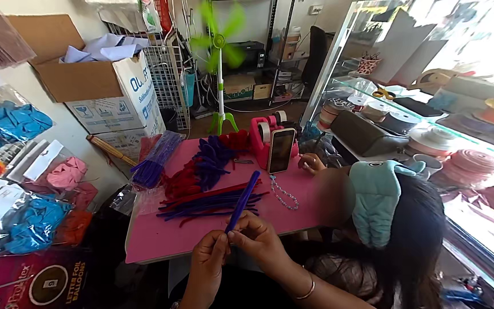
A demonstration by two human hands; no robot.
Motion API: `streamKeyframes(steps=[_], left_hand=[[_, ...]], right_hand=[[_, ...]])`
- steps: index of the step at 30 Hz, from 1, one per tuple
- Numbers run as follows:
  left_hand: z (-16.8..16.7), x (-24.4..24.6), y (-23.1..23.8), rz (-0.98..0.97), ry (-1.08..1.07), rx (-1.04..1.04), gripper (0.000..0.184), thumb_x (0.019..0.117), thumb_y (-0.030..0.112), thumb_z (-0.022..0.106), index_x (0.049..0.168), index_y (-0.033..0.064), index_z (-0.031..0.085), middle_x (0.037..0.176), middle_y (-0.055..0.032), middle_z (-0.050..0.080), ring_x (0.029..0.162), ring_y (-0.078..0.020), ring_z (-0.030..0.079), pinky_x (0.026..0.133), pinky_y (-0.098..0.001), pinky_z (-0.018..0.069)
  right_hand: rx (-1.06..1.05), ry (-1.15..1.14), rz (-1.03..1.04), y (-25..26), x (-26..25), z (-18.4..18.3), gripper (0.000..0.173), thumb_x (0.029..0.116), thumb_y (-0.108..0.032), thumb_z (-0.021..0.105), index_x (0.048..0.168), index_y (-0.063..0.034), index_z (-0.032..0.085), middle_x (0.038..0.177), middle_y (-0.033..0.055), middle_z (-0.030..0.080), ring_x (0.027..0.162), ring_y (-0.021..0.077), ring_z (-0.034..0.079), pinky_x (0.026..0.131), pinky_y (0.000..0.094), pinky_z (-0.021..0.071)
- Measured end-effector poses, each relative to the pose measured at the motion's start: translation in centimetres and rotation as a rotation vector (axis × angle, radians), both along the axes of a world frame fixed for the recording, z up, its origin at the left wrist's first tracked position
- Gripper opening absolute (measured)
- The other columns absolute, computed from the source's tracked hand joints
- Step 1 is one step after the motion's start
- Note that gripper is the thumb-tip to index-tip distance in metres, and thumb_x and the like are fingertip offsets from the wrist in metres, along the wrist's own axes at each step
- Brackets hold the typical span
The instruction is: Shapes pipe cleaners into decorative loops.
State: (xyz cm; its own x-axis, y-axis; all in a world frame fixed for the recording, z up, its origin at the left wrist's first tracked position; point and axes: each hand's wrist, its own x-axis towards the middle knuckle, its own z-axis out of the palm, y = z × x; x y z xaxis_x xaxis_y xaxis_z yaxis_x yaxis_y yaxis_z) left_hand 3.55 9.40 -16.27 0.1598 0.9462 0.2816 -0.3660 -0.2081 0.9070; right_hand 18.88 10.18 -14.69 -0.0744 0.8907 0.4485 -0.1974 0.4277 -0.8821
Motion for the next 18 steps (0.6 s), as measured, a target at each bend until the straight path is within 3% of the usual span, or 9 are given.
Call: streamKeyframes(steps=[1,3,6,8,10,12,15,18], left_hand=[[0.2,0.1,-0.1,-0.009,-0.017,-0.064,0.019,0.1036,0.022,0.059,0.091,0.0147,0.072,0.072,0.0073,0.063,0.058,0.0047,0.053,0.053,-0.0104,0.044],[0.6,0.0,-0.3,-0.054,-0.03,-0.198,0.022,0.1041,0.021,0.057,0.09,0.0138,0.072,0.069,0.0064,0.061,0.054,0.0037,0.05,0.049,-0.0117,0.041],[0.7,-0.9,-0.2,-0.159,0.002,-0.28,0.022,0.1038,0.02,0.055,0.091,0.0132,0.072,0.069,0.0057,0.063,0.054,0.0032,0.052,0.048,-0.0119,0.0415],[0.7,-2.0,0.0,-0.226,0.113,-0.232,0.019,0.103,0.019,0.058,0.092,0.0136,0.073,0.071,0.0076,0.065,0.056,0.0039,0.054,0.051,-0.0119,0.0436],[0.7,-2.9,-0.1,-0.287,0.236,-0.172,0.017,0.1023,0.018,0.059,0.093,0.0149,0.073,0.076,0.0105,0.068,0.06,0.0061,0.056,0.055,-0.011,0.0462],[0.4,-3.9,-0.2,-0.385,0.293,-0.139,0.015,0.1023,0.02,0.061,0.098,0.0151,0.074,0.084,0.0103,0.071,0.067,0.0051,0.061,0.061,-0.0132,0.0515],[-0.1,-4.8,-0.3,-0.52,0.326,-0.15,0.013,0.1027,0.017,0.06,0.105,0.0123,0.072,0.091,0.0075,0.074,0.077,-0.0005,0.068,0.069,-0.0198,0.058],[-0.1,-5.0,-0.6,-0.571,0.363,-0.233,0.011,0.1023,0.015,0.06,0.101,0.0113,0.07,0.086,0.0069,0.073,0.074,-0.0019,0.069,0.067,-0.0203,0.058]], right_hand=[[0.129,-0.075,-0.104,0.0,-0.3,-0.4,0.002,0.0916,-0.008,0.072,0.092,-0.0055,0.072,0.111,0.0046,0.068,0.098,0.0058,0.065,0.078,0.0183,0.0568],[0.394,-0.284,-0.317,0.1,-0.4,-1.2,0.004,0.0916,-0.011,0.072,0.095,-0.01,0.07,0.11,0.003,0.064,0.105,0.0057,0.061,0.089,0.0176,0.0531],[0.651,-0.656,-0.53,-0.1,0.7,-1.4,0.005,0.0965,-0.024,0.067,0.1,-0.0216,0.069,0.117,-0.002,0.063,0.122,0.0132,0.052,0.105,0.028,0.0406],[0.756,-0.893,-0.544,-0.6,1.8,-0.9,0.008,0.102,-0.03,0.058,0.103,-0.0273,0.065,0.129,-0.007,0.064,0.138,0.0169,0.042,0.113,0.0374,0.0259],[0.794,-0.996,-0.456,-1.0,2.6,-0.5,0.01,0.1033,-0.027,0.053,0.1,-0.0263,0.063,0.124,-0.0098,0.069,0.14,0.0155,0.045,0.121,0.045,0.0177],[0.786,-0.966,-0.288,-1.3,3.1,-0.7,0.011,0.1028,-0.021,0.053,0.1,-0.02,0.065,0.112,-0.0057,0.072,0.125,0.0138,0.059,0.121,0.0457,0.0278],[0.752,-0.898,-0.114,-1.9,3.5,-1.1,0.012,0.1013,-0.015,0.056,0.098,-0.0122,0.067,0.103,0.0022,0.071,0.104,0.0174,0.066,0.103,0.0349,0.0486],[0.735,-0.894,-0.068,-2.5,3.7,-1.3,0.011,0.1014,-0.014,0.056,0.099,-0.0113,0.067,0.103,0.0042,0.07,0.099,0.019,0.065,0.089,0.0309,0.0521]])
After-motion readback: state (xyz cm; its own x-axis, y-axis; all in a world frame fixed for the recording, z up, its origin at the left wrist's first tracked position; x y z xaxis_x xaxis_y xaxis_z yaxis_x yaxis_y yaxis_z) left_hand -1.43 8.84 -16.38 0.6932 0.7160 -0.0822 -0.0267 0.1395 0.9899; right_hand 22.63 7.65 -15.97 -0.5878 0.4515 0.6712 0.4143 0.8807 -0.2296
